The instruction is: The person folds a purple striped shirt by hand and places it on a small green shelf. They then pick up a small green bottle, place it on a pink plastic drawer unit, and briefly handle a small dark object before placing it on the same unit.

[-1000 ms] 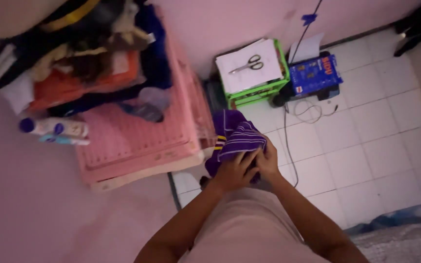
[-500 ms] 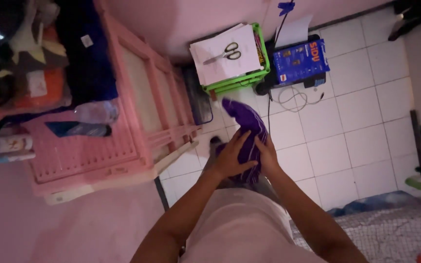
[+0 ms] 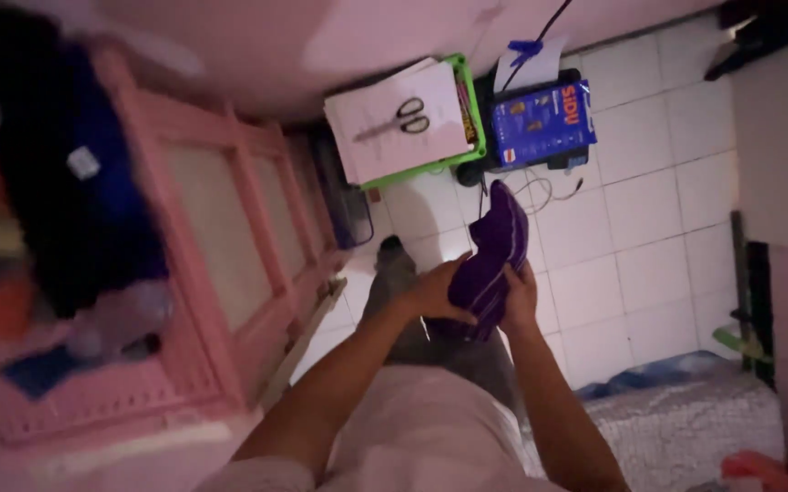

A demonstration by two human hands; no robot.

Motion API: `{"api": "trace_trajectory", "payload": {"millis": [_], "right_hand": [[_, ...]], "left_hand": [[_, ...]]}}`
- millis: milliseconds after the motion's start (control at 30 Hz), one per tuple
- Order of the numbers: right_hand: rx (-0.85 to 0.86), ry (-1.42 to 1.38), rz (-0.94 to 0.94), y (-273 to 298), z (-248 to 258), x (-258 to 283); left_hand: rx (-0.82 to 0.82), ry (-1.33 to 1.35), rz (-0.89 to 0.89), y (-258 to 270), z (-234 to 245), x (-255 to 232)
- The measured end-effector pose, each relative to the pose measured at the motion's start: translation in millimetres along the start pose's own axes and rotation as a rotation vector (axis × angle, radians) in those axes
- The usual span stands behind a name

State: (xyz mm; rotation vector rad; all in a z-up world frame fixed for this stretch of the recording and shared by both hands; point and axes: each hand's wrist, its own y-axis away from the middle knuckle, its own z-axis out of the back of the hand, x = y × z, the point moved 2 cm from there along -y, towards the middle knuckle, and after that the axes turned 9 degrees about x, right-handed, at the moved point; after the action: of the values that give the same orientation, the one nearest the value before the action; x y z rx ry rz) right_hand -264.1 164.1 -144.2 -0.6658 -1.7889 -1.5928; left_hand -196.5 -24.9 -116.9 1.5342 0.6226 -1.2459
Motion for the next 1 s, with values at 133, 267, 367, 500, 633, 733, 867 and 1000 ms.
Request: {"api": "trace_trajectory", "payload": {"millis": [133,267,367,500,633,733,867,1000], "right_hand": [[-0.045,0.111,0.003,-66,-4,14],[0.021,0.263,0.047,-156,11,-25],[0.119,0.343,0.182,-216,-20,-3],[0.219,0.604,0.379,-278,-52,24],[0.276,0.823,0.480,-333,-73,49],[0.338,0.880,0.422,-370,-84,60],[0.428,0.991,0.169,-458,-52,4],[0.605,1.078,0.145,-447,-28,-15]], "left_hand": [[0.019,0.173,-0.075,-45,11,44],[0.009,0.297,0.239,-98,3,89],[-0.136,0.313,0.324,-156,24,121],[-0.337,0.445,0.421,-208,65,120],[-0.441,0.352,0.368,-251,86,110],[-0.495,0.251,0.339,-272,112,72],[-0.514,0.185,0.350,-312,85,127],[-0.408,0.127,0.407,-301,67,123]]}}
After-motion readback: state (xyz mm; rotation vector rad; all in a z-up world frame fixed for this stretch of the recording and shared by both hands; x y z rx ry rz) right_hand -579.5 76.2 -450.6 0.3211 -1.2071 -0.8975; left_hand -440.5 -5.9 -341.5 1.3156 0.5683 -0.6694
